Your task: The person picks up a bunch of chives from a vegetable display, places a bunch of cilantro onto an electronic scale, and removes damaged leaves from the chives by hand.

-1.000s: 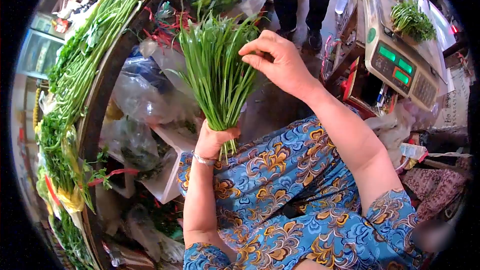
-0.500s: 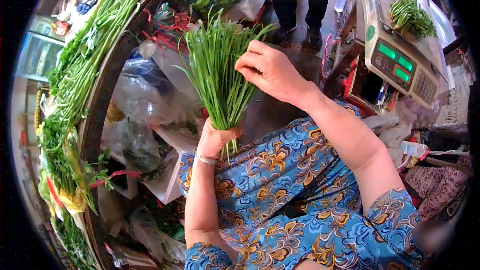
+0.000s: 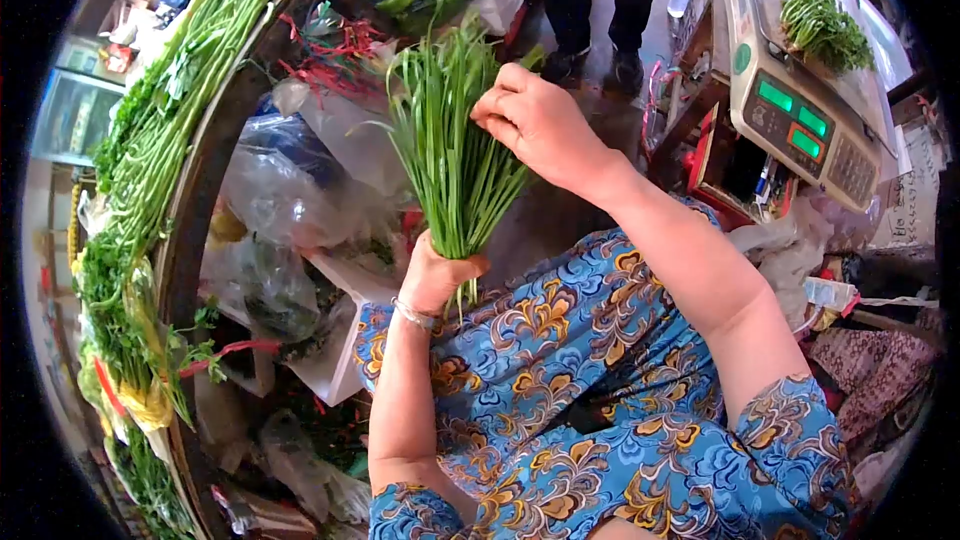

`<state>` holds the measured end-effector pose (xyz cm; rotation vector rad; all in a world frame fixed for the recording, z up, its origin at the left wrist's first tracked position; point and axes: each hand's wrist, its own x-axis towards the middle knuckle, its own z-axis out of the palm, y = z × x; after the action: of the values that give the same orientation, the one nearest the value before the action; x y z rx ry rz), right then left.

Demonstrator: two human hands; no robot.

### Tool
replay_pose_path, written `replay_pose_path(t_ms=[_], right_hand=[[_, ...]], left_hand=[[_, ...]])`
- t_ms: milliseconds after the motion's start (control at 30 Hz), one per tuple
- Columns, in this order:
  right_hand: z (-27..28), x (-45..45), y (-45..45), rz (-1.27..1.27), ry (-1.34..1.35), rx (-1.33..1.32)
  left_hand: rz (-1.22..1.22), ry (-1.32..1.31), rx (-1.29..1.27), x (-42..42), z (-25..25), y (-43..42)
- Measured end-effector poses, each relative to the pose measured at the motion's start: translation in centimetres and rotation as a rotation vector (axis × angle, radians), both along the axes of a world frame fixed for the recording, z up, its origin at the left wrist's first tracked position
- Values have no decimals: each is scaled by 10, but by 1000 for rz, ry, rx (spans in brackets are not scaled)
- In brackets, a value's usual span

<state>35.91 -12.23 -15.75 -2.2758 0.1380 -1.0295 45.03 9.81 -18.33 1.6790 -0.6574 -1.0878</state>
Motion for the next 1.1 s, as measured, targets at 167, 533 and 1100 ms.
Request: replay_pose_path(t_ms=[167,533,1100], right_hand=[[7,-7,-3,46,32,153],[4,-8,6,341,36,688],[-1,-9,29,257,365,146]], left_hand=[[116,171,-94,1,-3,-2],[159,249,-35,10,-7,-1],[236,191,-41,4,-10,-5]])
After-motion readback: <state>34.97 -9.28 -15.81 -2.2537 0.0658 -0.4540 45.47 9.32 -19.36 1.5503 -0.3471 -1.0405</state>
